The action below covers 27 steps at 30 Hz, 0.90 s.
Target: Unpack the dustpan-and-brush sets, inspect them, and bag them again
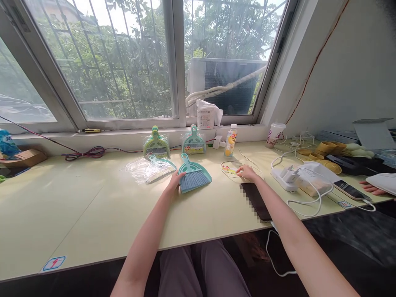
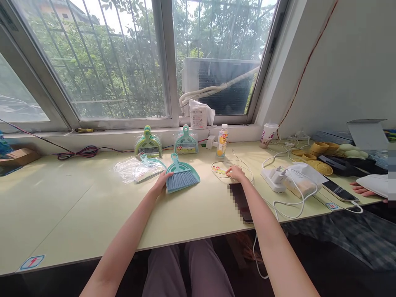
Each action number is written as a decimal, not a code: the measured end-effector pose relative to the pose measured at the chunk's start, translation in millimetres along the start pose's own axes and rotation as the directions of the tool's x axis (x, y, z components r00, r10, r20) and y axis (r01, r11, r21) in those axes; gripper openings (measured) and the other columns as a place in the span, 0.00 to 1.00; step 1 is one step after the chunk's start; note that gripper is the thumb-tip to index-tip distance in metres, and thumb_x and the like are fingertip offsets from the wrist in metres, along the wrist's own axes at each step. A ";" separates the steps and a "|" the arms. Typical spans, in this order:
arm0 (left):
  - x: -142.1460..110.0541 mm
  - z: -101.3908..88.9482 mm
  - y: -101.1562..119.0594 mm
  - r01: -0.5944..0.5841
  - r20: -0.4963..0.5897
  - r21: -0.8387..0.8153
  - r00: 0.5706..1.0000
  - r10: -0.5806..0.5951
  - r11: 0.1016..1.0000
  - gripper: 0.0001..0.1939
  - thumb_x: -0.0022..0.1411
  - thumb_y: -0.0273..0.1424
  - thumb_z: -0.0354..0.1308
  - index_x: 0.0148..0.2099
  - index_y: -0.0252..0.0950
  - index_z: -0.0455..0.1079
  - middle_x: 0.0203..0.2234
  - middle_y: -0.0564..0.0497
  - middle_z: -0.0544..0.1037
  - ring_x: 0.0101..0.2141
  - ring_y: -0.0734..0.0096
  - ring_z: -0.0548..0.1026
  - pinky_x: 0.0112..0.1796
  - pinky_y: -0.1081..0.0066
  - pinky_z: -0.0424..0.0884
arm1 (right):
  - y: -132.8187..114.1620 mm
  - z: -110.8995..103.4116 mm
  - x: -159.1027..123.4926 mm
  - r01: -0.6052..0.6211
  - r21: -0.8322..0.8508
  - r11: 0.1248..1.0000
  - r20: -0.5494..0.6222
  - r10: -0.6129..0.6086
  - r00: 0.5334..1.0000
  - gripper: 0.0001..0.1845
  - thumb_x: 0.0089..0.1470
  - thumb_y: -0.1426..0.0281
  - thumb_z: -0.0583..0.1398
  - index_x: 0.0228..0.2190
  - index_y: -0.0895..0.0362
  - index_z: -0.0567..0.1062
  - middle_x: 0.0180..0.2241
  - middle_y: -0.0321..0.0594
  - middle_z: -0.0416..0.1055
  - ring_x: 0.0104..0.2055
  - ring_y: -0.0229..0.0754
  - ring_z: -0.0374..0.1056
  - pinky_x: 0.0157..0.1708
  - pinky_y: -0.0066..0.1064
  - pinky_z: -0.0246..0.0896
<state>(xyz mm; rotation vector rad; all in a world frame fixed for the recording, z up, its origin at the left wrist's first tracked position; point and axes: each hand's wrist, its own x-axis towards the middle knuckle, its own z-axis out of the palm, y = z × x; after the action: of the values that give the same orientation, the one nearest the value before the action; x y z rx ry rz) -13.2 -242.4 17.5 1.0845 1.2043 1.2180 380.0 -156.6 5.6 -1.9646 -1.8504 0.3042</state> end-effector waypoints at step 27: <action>3.1 1.2 5.0 -0.053 0.073 -0.077 0.996 0.058 0.996 0.29 0.51 0.50 0.64 0.50 0.38 0.67 0.38 0.44 0.79 0.35 0.59 0.79 0.30 0.68 0.74 | -193.9 50.6 -61.5 0.399 0.422 0.814 0.112 -0.484 0.868 0.10 0.45 0.64 0.69 0.34 0.49 0.79 0.35 0.33 0.78 0.41 0.43 0.72 0.40 0.33 0.62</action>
<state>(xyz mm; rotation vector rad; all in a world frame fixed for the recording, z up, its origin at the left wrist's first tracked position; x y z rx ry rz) -12.5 -239.0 22.3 1.1044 1.0689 1.2443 178.8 -205.0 39.2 -1.2269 -2.1216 0.6955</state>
